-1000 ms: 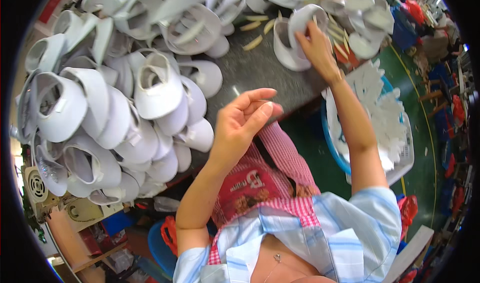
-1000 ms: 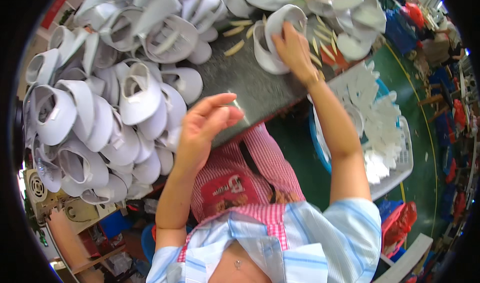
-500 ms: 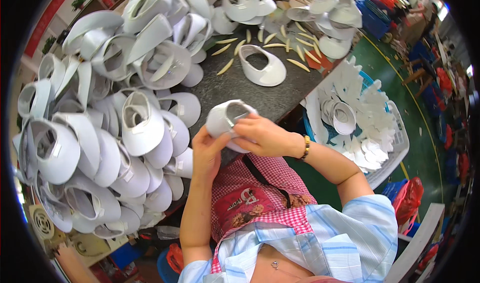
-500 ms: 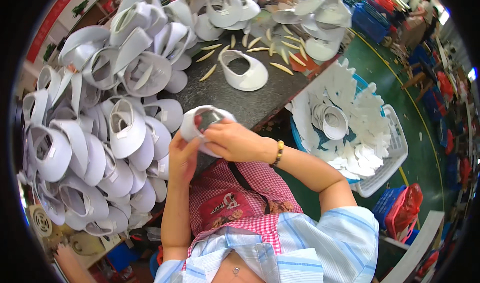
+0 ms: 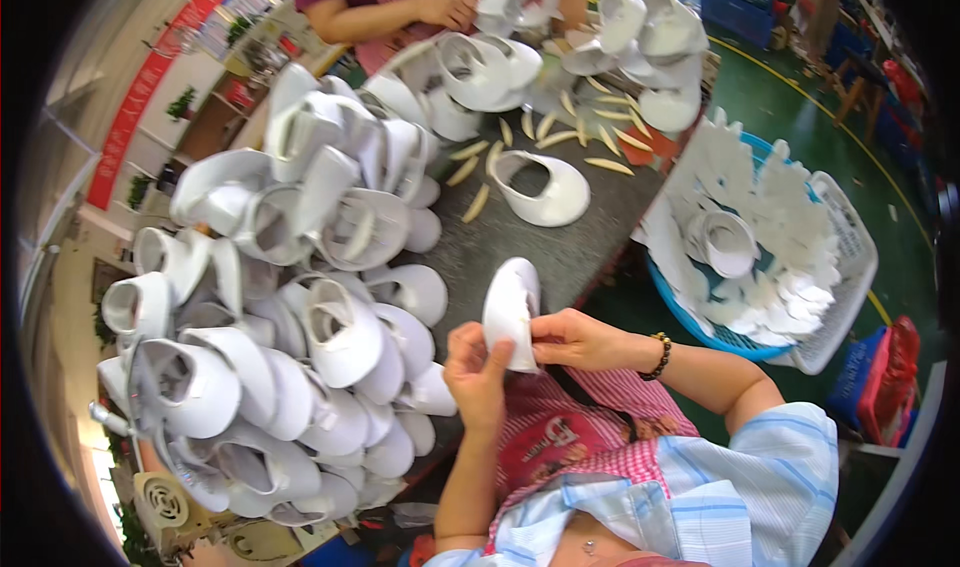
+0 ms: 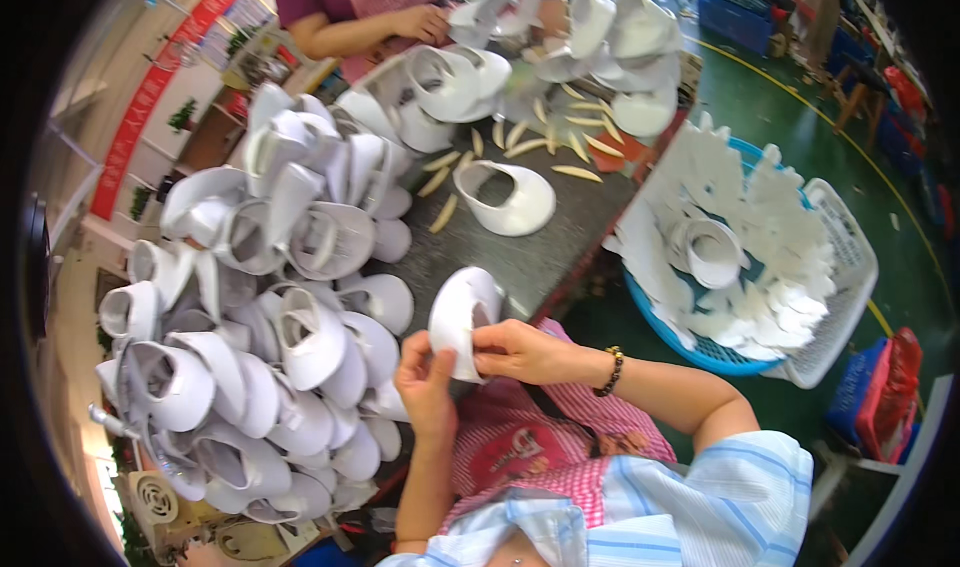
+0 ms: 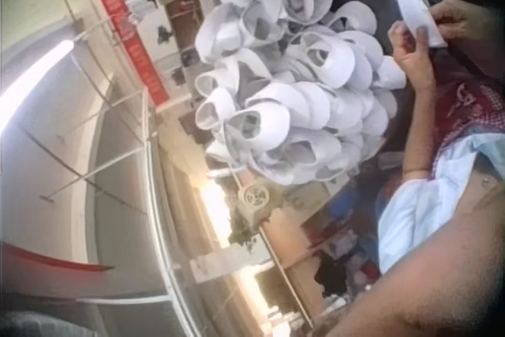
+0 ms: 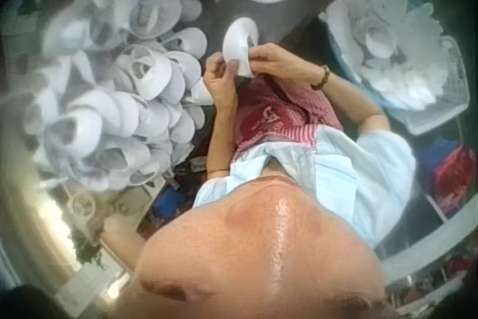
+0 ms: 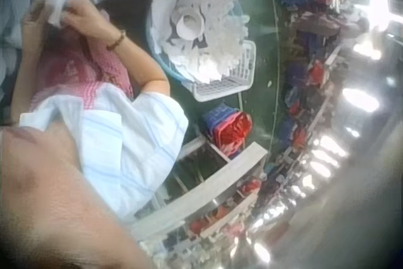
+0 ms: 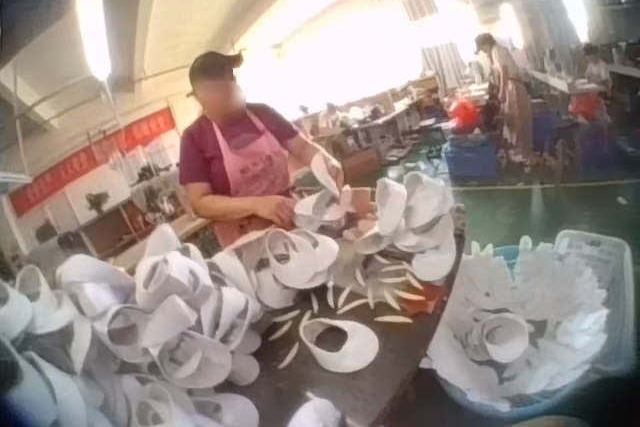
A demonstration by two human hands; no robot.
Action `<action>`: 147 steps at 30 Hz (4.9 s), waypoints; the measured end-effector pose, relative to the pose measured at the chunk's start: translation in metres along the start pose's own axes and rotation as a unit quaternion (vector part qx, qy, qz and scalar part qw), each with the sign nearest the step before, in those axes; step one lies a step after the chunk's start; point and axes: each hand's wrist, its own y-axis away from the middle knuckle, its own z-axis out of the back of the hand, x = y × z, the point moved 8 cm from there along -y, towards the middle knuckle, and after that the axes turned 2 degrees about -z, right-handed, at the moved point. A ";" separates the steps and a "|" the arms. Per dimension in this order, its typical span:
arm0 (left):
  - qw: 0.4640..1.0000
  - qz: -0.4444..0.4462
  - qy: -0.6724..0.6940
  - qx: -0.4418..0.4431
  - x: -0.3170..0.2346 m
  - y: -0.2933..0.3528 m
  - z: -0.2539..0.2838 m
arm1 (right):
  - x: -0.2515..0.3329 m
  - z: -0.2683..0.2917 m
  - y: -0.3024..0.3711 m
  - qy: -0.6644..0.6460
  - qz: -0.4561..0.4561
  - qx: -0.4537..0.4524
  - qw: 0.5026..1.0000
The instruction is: The person inserts stiffeners into shoe uppers and presses and shapes the material around the heel sections by hand.
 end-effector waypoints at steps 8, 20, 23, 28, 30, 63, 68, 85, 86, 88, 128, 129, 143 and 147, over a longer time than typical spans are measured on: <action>0.983 -0.108 -0.137 -0.055 -0.018 0.021 0.010 | -0.017 -0.009 -0.011 -0.034 -0.020 0.018 0.999; 0.978 0.098 0.171 -0.070 0.020 0.000 0.026 | -0.005 0.014 -0.041 0.094 0.029 -0.001 0.995; 0.985 0.081 0.141 -0.052 0.012 0.003 0.041 | -0.009 0.004 -0.042 -0.086 -0.076 0.128 0.985; 0.990 0.071 0.118 -0.026 0.010 0.008 0.035 | -0.018 -0.027 -0.041 -0.081 -0.006 0.169 0.982; 0.989 0.051 0.122 -0.063 0.018 0.005 0.042 | -0.015 -0.030 -0.038 -0.040 -0.018 0.170 0.985; 0.954 0.039 0.289 0.073 -0.017 -0.012 0.030 | 0.102 -0.012 -0.029 0.338 0.376 -0.114 0.856; 0.939 0.027 0.305 0.156 -0.026 -0.013 0.026 | 0.056 -0.006 -0.040 -0.021 0.103 -0.007 0.994; 0.965 0.080 0.137 0.207 -0.015 0.018 -0.003 | 0.003 0.012 -0.014 -0.102 -0.153 -0.012 0.983; 0.968 0.097 0.084 0.218 -0.006 0.020 -0.003 | 0.009 0.013 -0.014 -0.104 -0.111 -0.020 0.988; 0.970 0.125 0.046 0.205 -0.004 0.023 -0.007 | -0.003 0.020 -0.009 -0.142 -0.109 -0.076 0.981; 0.976 0.073 0.196 0.058 -0.006 -0.011 -0.003 | -0.202 0.247 0.181 0.253 -0.337 -0.103 0.901; 0.971 0.092 0.209 0.063 -0.001 -0.014 -0.003 | -0.199 0.249 0.192 0.257 -0.343 -0.100 0.898; 0.973 0.099 0.190 0.090 -0.012 -0.024 0.003 | -0.001 0.101 0.059 -0.160 -0.126 -0.214 0.955; 0.980 -0.016 0.199 0.014 -0.038 -0.035 0.001 | 0.023 0.061 0.029 -0.053 -0.108 -0.165 0.979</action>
